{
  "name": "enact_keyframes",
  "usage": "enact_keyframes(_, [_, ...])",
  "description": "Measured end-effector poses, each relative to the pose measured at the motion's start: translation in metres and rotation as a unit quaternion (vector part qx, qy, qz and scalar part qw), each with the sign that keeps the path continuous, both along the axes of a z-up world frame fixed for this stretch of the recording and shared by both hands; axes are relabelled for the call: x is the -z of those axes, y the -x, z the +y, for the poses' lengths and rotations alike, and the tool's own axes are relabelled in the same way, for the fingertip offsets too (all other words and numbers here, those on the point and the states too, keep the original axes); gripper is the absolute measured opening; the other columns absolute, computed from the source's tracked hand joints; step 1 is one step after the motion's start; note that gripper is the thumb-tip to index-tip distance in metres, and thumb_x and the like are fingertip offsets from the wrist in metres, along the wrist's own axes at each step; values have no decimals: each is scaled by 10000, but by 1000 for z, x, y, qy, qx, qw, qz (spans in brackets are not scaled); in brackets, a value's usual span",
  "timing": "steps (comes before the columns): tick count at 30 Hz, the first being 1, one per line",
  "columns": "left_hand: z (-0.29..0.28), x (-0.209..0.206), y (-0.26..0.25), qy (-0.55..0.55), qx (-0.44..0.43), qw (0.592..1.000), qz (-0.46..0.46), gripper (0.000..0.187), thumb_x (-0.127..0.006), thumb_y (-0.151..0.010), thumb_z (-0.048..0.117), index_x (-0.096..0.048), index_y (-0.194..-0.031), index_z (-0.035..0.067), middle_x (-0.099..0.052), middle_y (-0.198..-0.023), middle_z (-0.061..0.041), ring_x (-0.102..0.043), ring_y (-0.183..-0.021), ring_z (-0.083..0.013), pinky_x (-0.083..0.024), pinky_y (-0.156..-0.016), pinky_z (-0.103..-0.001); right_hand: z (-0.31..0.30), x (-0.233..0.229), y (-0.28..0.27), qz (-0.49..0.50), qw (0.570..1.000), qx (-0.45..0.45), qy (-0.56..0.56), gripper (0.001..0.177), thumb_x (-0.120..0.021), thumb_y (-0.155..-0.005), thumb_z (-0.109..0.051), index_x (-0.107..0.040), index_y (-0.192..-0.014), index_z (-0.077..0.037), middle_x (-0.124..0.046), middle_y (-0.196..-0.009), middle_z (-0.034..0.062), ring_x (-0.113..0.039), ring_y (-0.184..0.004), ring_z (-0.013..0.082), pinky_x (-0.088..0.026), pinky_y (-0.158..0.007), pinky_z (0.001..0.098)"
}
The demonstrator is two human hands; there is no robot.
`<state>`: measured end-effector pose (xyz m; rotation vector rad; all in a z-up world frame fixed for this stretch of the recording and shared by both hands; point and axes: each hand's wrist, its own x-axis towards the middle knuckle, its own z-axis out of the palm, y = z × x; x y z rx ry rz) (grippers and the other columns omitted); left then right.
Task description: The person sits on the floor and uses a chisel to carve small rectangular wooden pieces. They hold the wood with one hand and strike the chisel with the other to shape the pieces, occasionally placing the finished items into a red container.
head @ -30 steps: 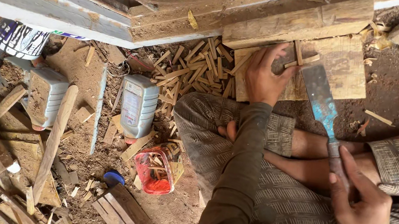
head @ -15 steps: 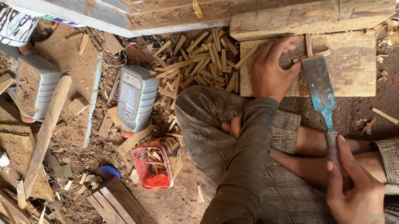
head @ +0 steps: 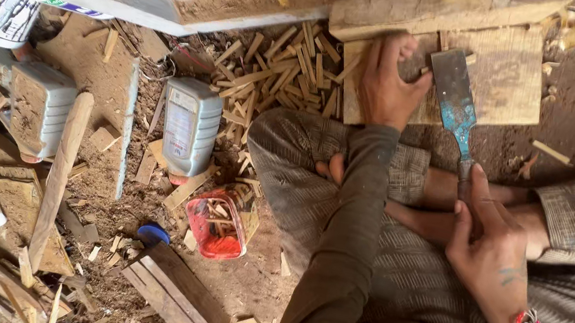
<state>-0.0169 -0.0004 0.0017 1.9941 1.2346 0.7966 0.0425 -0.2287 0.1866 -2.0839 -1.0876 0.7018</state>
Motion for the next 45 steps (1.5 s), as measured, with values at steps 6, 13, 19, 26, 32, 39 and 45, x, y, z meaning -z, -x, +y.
enact_keyframes(6, [18,-4,-9,-35,-11,999,-13,463,-866,-752,62,-570,-1096,147,-602,-1033,-28,-630,-926,-178,-581,-870,-352,19,16,-10,-51,997,-27,53,574,-663,-1008,-47,-566,-1570,16,-703,-1025,310,-688,-853,429,-536,-751,504])
enact_keyframes(13, [9,-8,-4,-61,-14,998,-14,467,-867,-732,64,-591,-1106,109,-605,-1021,-51,-628,-983,-219,-576,-886,-409,14,13,-6,-28,999,-16,35,567,-632,-1040,-65,-543,-1597,-6,-698,-1038,294,-697,-860,419,-530,-730,479])
enact_keyframes(19, [9,-13,-4,-51,-2,999,-14,490,-888,-709,66,-559,-1063,147,-592,-1017,-29,-616,-955,-179,-593,-948,-403,29,3,-9,-40,996,-29,68,585,-644,-1026,-78,-544,-1598,-14,-713,-1053,297,-708,-865,425,-533,-732,479])
enact_keyframes(26, [25,-24,-9,-64,-31,997,-18,503,-882,-705,53,-586,-1100,148,-586,-1022,-49,-620,-985,-240,-562,-909,-437,28,6,-11,-58,998,-36,4,568,-635,-1023,-71,-556,-1581,4,-715,-1123,296,-727,-950,402,-572,-809,464])
enact_keyframes(32, [20,-9,-4,-42,-29,999,-7,479,-867,-745,56,-569,-1106,156,-577,-1023,-49,-616,-954,-220,-570,-870,-403,26,5,-11,-67,997,-38,30,580,-654,-1007,-56,-558,-1571,31,-712,-1008,283,-701,-874,419,-555,-784,483])
enact_keyframes(39, [4,3,-5,-8,27,1000,3,529,-932,-770,286,-626,-1190,188,-691,-987,-6,-670,-979,-188,-563,-969,-442,-2,0,-38,705,657,231,-133,578,-564,-1104,-65,-463,-1672,-16,-676,-874,136,-561,-565,101,-445,-444,211])
enact_keyframes(45, [-5,-8,-7,-106,85,986,97,479,-874,-868,323,-718,-1320,320,-757,-1259,26,-688,-1129,-199,-556,-1085,-438,-45,15,-40,505,838,204,-45,608,-470,-1112,-85,-420,-1717,-54,-604,-865,127,-482,-530,111,-393,-412,244])
